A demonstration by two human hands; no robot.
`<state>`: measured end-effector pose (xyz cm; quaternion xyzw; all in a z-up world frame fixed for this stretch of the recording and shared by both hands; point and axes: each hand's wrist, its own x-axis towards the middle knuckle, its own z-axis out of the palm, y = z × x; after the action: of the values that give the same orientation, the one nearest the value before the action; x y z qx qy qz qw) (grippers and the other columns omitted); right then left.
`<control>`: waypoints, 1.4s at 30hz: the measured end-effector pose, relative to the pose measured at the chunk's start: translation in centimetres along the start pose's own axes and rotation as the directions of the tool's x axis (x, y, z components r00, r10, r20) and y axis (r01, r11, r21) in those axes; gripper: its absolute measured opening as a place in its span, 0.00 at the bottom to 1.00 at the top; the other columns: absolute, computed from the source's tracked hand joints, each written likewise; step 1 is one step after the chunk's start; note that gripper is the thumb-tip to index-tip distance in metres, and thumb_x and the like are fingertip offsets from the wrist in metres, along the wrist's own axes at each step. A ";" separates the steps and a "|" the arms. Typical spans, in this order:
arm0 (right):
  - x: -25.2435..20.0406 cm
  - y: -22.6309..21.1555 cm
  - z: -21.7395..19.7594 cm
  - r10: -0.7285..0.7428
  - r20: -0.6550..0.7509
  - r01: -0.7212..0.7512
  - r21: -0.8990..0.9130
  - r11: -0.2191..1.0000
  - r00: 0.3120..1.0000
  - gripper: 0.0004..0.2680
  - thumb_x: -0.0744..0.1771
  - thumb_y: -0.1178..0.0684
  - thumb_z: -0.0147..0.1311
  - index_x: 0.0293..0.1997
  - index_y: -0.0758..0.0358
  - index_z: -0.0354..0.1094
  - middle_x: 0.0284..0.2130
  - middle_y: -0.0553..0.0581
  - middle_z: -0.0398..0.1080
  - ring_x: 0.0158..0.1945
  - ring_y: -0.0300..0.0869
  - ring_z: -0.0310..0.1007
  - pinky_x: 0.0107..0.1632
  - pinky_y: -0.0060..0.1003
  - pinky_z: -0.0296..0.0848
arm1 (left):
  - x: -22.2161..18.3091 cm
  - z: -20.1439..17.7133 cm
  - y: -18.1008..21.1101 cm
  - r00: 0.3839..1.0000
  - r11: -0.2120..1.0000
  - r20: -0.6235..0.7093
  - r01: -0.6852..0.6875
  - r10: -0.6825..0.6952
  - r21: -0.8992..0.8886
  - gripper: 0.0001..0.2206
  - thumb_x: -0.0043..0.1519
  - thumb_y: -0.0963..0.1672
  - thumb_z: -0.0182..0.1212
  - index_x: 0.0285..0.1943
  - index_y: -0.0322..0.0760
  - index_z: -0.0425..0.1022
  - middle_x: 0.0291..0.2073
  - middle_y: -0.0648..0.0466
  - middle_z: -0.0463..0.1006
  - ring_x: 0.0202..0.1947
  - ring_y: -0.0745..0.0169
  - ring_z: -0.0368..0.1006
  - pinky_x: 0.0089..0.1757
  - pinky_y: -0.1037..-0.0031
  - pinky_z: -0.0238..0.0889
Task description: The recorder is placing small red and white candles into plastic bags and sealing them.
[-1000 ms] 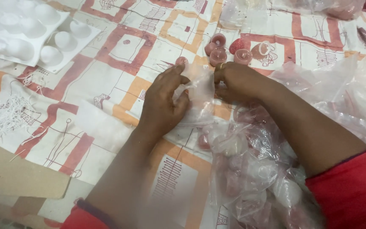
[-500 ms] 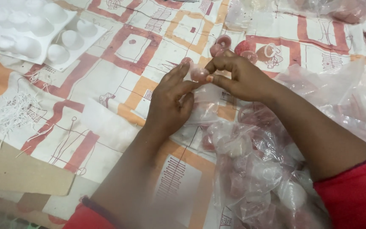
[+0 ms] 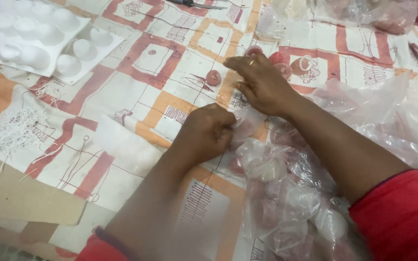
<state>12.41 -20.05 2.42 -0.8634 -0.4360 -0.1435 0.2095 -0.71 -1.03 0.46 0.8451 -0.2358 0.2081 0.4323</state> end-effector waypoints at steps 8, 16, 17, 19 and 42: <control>2.7 -2.9 2.9 -0.170 0.248 0.246 -0.318 0.916 0.954 0.22 0.68 0.46 0.56 0.71 0.56 0.59 0.57 0.58 0.69 0.59 0.54 0.62 0.61 0.55 0.60 | -0.2 -0.1 -0.8 0.983 0.965 -0.022 -0.175 0.182 0.195 0.07 0.50 0.37 0.63 0.36 0.34 0.78 0.31 0.48 0.79 0.38 0.48 0.76 0.40 0.61 0.71; 1.4 -1.6 2.5 0.058 0.151 -0.001 -0.354 0.935 0.987 0.09 0.62 0.47 0.62 0.41 0.56 0.79 0.54 0.60 0.70 0.55 0.53 0.67 0.54 0.50 0.65 | 0.1 -0.9 -0.8 0.981 0.930 -0.160 -0.043 0.108 0.365 0.06 0.52 0.36 0.62 0.36 0.34 0.78 0.30 0.48 0.79 0.39 0.48 0.75 0.39 0.60 0.70; 1.4 -1.9 2.1 0.059 0.151 -0.002 -0.353 0.936 0.987 0.09 0.62 0.47 0.62 0.41 0.56 0.79 0.54 0.60 0.70 0.55 0.53 0.67 0.54 0.50 0.65 | 0.1 -1.0 -0.7 0.981 0.930 -0.159 -0.043 0.108 0.365 0.06 0.52 0.36 0.62 0.36 0.34 0.78 0.30 0.48 0.79 0.39 0.48 0.75 0.39 0.60 0.70; 1.4 -2.6 1.3 0.258 0.297 -0.150 -0.341 0.928 0.919 0.08 0.64 0.47 0.61 0.43 0.55 0.78 0.50 0.58 0.73 0.52 0.54 0.71 0.51 0.50 0.70 | 0.0 -1.3 -0.6 0.979 0.931 -0.194 0.012 0.063 0.365 0.06 0.52 0.35 0.61 0.36 0.33 0.79 0.32 0.47 0.79 0.40 0.47 0.76 0.40 0.60 0.70; -0.3 -5.0 -1.6 0.096 -0.111 -0.070 0.219 0.973 0.989 0.14 0.70 0.39 0.52 0.48 0.60 0.74 0.36 0.54 0.73 0.43 0.44 0.66 0.44 0.42 0.66 | 0.2 -1.3 -0.4 0.901 0.978 -0.400 -0.097 0.166 0.187 0.10 0.57 0.35 0.63 0.45 0.37 0.80 0.59 0.44 0.78 0.64 0.42 0.70 0.60 0.59 0.67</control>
<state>8.06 -18.36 4.85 -0.8429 -0.3990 -0.1389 0.3332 -0.57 0.17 1.00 0.7963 -0.1781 0.4295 0.3869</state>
